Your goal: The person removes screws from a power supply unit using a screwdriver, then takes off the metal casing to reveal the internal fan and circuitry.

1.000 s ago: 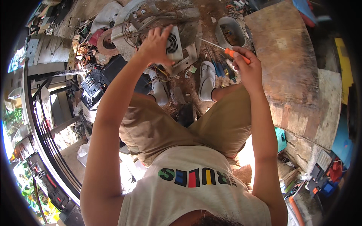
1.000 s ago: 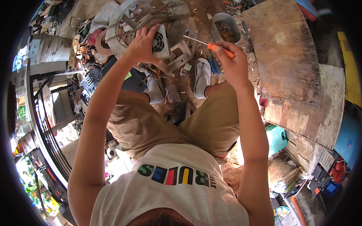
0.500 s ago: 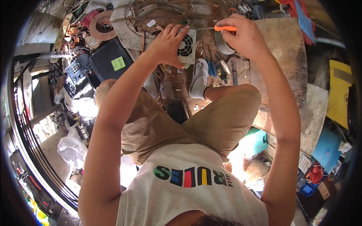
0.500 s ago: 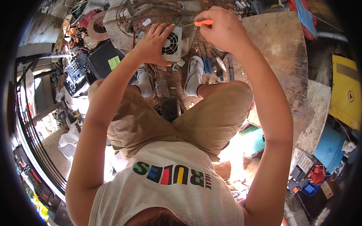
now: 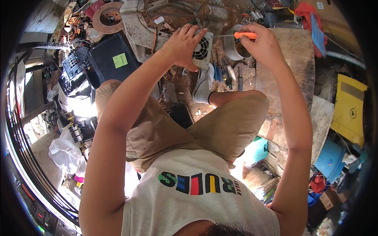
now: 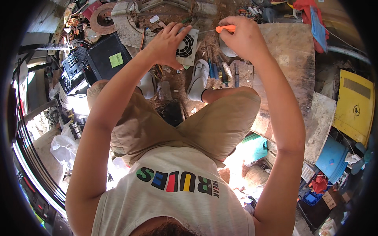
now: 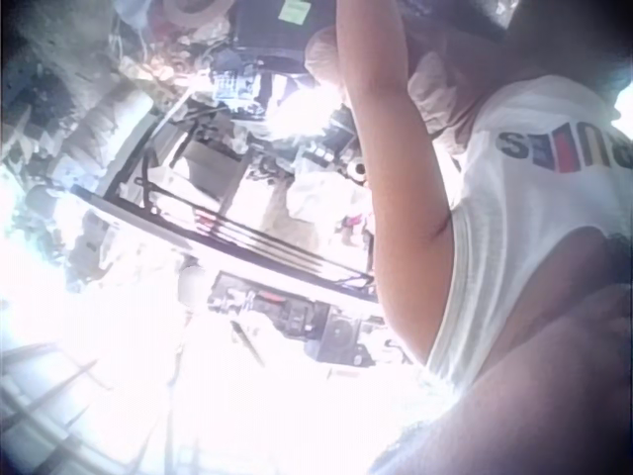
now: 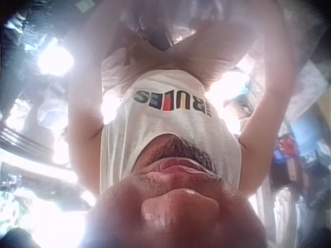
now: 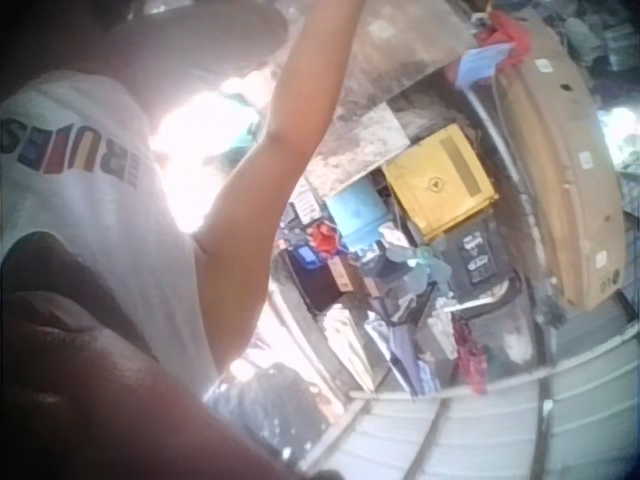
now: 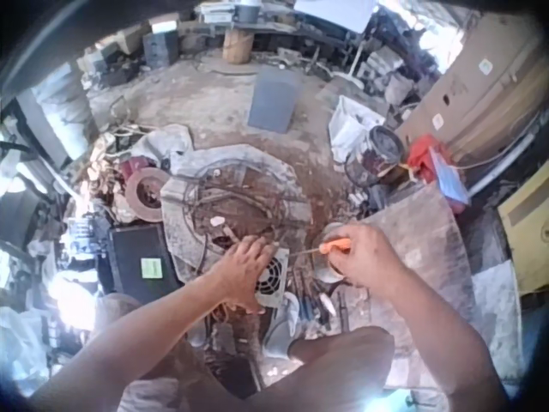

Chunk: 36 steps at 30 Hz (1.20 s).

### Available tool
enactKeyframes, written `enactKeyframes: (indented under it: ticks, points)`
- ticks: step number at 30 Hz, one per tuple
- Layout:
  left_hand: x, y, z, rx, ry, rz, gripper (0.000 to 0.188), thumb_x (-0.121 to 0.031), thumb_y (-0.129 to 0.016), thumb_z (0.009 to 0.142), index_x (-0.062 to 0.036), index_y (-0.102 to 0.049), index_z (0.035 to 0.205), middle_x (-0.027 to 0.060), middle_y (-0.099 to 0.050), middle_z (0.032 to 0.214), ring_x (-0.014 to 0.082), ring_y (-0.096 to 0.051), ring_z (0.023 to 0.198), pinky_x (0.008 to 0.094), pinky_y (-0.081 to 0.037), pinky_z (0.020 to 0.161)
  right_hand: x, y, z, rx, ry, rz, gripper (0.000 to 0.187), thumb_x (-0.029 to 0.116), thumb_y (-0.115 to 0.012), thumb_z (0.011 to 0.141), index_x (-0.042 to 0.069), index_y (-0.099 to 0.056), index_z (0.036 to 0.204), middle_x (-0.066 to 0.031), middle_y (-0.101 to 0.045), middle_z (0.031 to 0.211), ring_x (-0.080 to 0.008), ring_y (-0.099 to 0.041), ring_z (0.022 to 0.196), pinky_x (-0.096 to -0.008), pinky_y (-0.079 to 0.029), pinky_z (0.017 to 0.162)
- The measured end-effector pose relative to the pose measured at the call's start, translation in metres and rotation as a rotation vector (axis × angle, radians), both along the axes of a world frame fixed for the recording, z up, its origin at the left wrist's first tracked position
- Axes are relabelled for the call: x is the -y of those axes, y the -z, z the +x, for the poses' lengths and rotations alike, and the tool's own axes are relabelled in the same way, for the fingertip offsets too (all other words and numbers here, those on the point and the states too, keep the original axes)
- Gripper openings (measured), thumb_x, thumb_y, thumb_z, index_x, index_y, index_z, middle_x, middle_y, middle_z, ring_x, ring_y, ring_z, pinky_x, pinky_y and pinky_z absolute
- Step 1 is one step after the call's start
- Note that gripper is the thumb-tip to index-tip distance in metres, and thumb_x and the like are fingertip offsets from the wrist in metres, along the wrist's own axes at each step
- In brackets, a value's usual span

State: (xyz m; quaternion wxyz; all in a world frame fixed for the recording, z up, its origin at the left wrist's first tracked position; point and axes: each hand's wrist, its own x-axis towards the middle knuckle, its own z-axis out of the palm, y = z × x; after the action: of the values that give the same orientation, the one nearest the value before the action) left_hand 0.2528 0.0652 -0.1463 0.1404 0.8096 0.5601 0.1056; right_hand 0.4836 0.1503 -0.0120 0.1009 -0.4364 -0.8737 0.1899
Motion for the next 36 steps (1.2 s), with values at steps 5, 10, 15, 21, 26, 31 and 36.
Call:
enactKeyframes:
  ticks: [5,10,15,21,26,31,36]
  points:
    - [0.000,0.000,-0.001,0.011,0.002,-0.004,0.131,-0.043,-0.091,0.049,-0.0094,-0.021,0.155,0.0192,-0.035,0.150,0.0399,-0.030,0.142,0.0510,-0.035,0.114,-0.012,-0.008,-0.006,0.143,0.096,-0.055,0.028,0.026,-0.066,0.084,0.005,-0.074,0.102,-0.0176,-0.073,0.093,-0.0341,-0.071,0.088,-0.0394,-0.056,0.082]
    - [0.001,-0.003,-0.001,-0.001,-0.004,-0.023,0.130,-0.043,-0.091,0.050,-0.0094,-0.021,0.155,0.0190,-0.034,0.150,0.0399,-0.029,0.143,0.0526,-0.035,0.114,-0.022,-0.013,-0.013,0.170,0.008,-0.119,0.031,0.028,-0.066,0.085,0.003,-0.073,0.102,-0.0186,-0.072,0.093,-0.0351,-0.070,0.088,-0.0402,-0.055,0.081]
    - [0.001,-0.003,0.001,-0.013,-0.002,-0.047,0.130,-0.044,-0.090,0.050,-0.0093,-0.021,0.155,0.0183,-0.033,0.150,0.0390,-0.027,0.143,0.0539,-0.036,0.113,-0.014,-0.019,-0.023,0.165,-0.029,-0.041,0.031,0.029,-0.066,0.086,0.003,-0.073,0.100,-0.0190,-0.072,0.092,-0.0360,-0.069,0.088,-0.0406,-0.054,0.079]
    - [0.002,-0.002,0.000,-0.026,-0.004,-0.042,0.130,-0.046,-0.089,0.051,-0.0093,-0.021,0.155,0.0174,-0.033,0.151,0.0379,-0.027,0.143,0.0537,-0.036,0.113,-0.014,-0.019,-0.024,0.222,-0.010,-0.065,0.031,0.029,-0.066,0.085,0.003,-0.073,0.100,-0.0193,-0.072,0.092,-0.0367,-0.069,0.088,-0.0411,-0.054,0.080]
    - [0.001,-0.004,-0.001,-0.026,0.001,-0.036,0.130,-0.046,-0.089,0.051,-0.0089,-0.021,0.155,0.0173,-0.033,0.151,0.0375,-0.028,0.143,0.0524,-0.036,0.113,-0.014,-0.018,-0.022,0.197,-0.011,-0.033,0.031,0.030,-0.067,0.085,0.003,-0.073,0.098,-0.0190,-0.072,0.090,-0.0372,-0.069,0.087,-0.0419,-0.054,0.079]
    - [0.001,-0.001,-0.001,-0.036,-0.007,-0.036,0.130,-0.046,-0.089,0.051,-0.0085,-0.021,0.155,0.0174,-0.033,0.151,0.0376,-0.028,0.143,0.0515,-0.036,0.113,-0.017,-0.026,-0.040,0.401,-0.132,-0.073,0.032,0.029,-0.064,0.086,-0.001,-0.073,0.094,-0.0203,-0.072,0.088,-0.0359,-0.069,0.081,-0.0427,-0.054,0.077]
    - [0.001,-0.006,0.000,-0.034,-0.007,-0.062,0.129,-0.045,-0.089,0.051,-0.0080,-0.022,0.155,0.0181,-0.034,0.150,0.0385,-0.029,0.142,0.0508,-0.035,0.114,-0.040,-0.038,-0.083,0.708,0.018,-0.557,0.027,0.025,-0.058,0.090,0.002,-0.073,0.090,-0.0165,-0.070,0.081,-0.0279,-0.068,0.068,-0.0406,-0.053,0.068]
